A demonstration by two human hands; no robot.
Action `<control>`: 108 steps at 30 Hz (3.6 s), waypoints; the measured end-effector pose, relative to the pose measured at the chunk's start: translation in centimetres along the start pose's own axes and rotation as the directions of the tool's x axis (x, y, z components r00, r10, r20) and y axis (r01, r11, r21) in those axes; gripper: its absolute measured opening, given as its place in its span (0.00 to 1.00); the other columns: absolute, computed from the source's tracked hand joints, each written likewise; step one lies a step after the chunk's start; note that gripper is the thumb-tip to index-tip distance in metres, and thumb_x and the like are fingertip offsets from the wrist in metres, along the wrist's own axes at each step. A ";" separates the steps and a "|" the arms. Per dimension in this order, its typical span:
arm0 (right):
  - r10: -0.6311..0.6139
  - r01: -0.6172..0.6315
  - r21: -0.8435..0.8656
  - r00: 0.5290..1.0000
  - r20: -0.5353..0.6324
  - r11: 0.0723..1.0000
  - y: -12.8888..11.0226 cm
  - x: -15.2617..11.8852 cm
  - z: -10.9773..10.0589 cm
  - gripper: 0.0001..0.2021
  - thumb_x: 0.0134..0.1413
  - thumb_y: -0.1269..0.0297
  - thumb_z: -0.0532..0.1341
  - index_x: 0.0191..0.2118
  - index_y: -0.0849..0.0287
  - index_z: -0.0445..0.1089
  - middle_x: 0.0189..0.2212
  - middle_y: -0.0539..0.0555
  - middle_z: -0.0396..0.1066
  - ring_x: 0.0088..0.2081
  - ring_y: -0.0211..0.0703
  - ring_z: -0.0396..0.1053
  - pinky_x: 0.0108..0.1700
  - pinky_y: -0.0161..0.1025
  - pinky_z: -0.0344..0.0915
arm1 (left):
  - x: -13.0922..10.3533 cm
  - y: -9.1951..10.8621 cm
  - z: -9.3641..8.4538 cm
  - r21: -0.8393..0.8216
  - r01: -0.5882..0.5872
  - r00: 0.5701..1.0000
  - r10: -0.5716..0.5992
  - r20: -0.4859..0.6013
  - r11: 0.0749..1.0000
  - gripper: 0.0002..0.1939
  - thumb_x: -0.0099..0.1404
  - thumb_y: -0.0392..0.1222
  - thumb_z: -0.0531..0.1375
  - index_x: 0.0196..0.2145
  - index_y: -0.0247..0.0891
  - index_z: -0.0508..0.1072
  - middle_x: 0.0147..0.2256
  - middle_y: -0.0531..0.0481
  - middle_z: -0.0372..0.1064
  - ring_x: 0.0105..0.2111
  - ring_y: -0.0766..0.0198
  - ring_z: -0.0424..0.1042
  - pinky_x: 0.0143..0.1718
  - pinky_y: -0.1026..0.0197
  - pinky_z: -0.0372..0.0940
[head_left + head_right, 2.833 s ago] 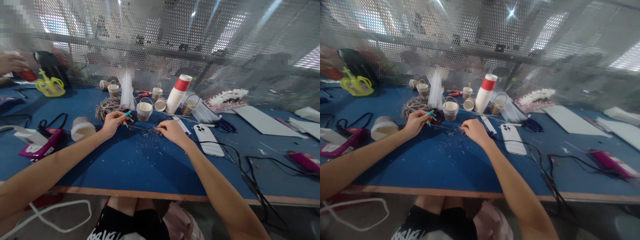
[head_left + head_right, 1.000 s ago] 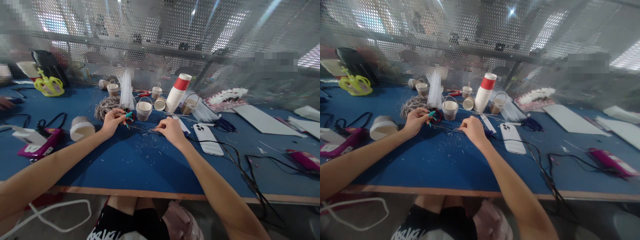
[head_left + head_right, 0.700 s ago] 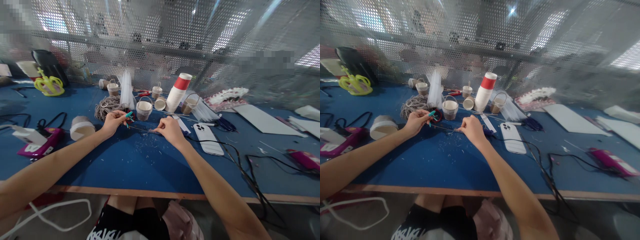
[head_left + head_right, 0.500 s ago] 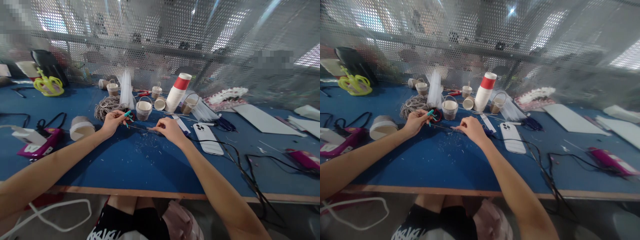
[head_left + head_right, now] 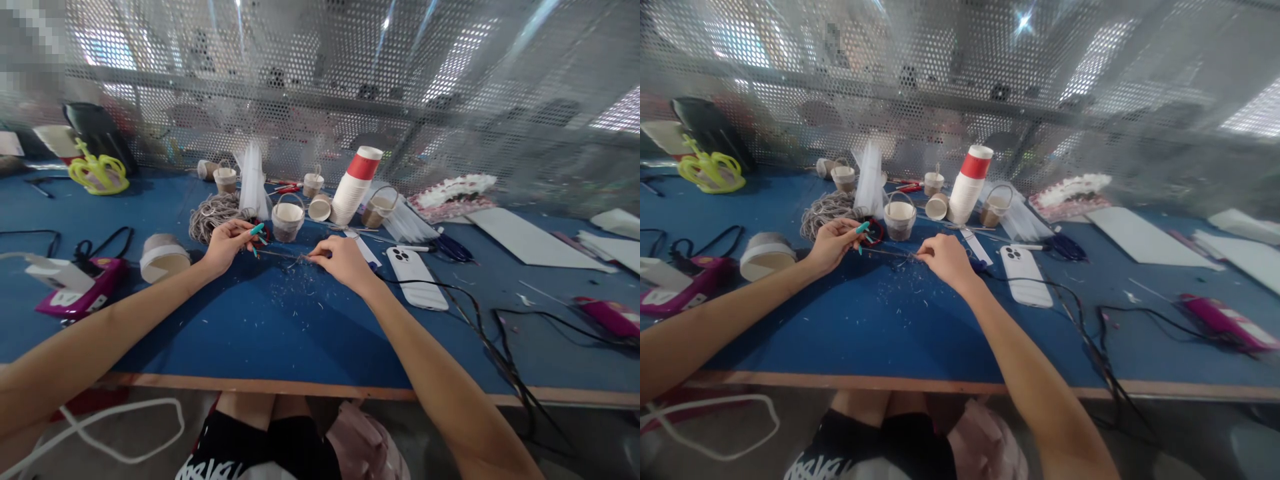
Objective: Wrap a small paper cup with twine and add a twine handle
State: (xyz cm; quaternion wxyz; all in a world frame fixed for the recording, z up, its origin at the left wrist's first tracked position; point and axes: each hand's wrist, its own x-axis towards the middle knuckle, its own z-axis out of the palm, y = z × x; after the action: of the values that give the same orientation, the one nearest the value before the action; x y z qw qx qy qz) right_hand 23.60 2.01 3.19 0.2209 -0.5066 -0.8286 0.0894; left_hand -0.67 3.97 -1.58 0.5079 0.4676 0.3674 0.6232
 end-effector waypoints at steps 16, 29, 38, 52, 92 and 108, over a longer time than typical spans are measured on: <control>0.038 -0.036 0.030 0.997 -0.071 0.999 -1.3 -0.3 0.2 0.08 0.46 0.74 0.65 0.35 0.59 0.71 0.20 0.51 0.71 0.36 0.47 0.66 0.38 0.42 0.59 | 0.1 -0.2 -0.3 -0.044 0.027 1.000 -0.027 0.011 0.999 0.15 0.44 0.43 0.70 0.25 0.32 0.71 0.20 0.52 0.72 0.15 0.74 0.66 0.14 0.72 0.57; -0.022 0.022 0.007 0.996 -0.086 1.000 -0.7 -0.1 0.7 0.04 0.47 0.66 0.66 0.29 0.58 0.71 0.22 0.52 0.71 0.36 0.47 0.65 0.37 0.42 0.59 | 0.0 -0.2 -0.1 -0.086 0.055 0.998 -0.054 0.012 0.995 0.15 0.44 0.41 0.70 0.23 0.32 0.69 0.20 0.52 0.72 0.15 0.74 0.66 0.15 0.73 0.60; -0.108 0.109 -0.018 0.993 0.040 0.994 -0.4 -0.1 0.5 0.10 0.54 0.73 0.58 0.31 0.55 0.77 0.31 0.55 0.76 0.38 0.47 0.66 0.42 0.44 0.62 | 0.1 -0.4 -0.1 -0.060 0.024 0.999 -0.022 0.033 0.998 0.15 0.44 0.43 0.70 0.23 0.33 0.69 0.21 0.51 0.73 0.15 0.73 0.67 0.17 0.71 0.62; 0.009 -0.014 -0.048 0.993 -0.114 0.999 -0.2 0.0 0.6 0.04 0.49 0.68 0.65 0.26 0.58 0.76 0.23 0.54 0.69 0.31 0.43 0.64 0.34 0.39 0.60 | 0.0 -0.2 0.0 -0.042 0.028 0.999 -0.026 0.047 0.999 0.16 0.43 0.45 0.71 0.23 0.33 0.70 0.20 0.51 0.72 0.16 0.72 0.68 0.18 0.70 0.63; -0.016 0.015 -0.012 0.992 -0.125 1.000 -1.4 -0.5 0.6 0.04 0.45 0.71 0.67 0.23 0.59 0.75 0.21 0.52 0.65 0.29 0.41 0.61 0.33 0.40 0.58 | 0.1 -0.5 -0.1 -0.061 0.093 0.992 -0.087 0.089 0.994 0.18 0.43 0.47 0.71 0.24 0.31 0.71 0.20 0.51 0.72 0.15 0.73 0.67 0.17 0.70 0.64; -0.155 0.155 -0.010 0.987 -0.042 0.988 -1.3 -0.3 1.1 0.08 0.55 0.65 0.61 0.39 0.56 0.76 0.38 0.55 0.76 0.43 0.49 0.65 0.47 0.49 0.58 | -0.6 -0.1 0.5 -0.133 0.058 0.994 -0.045 0.102 0.989 0.17 0.40 0.46 0.72 0.20 0.32 0.71 0.20 0.50 0.74 0.16 0.72 0.69 0.20 0.70 0.66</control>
State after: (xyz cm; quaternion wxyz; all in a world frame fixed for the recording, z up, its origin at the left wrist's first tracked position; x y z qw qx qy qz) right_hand 22.21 1.24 2.62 0.2430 -0.4431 -0.8609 0.0582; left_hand -0.11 3.45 -1.67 0.5721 0.4525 0.3105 0.6095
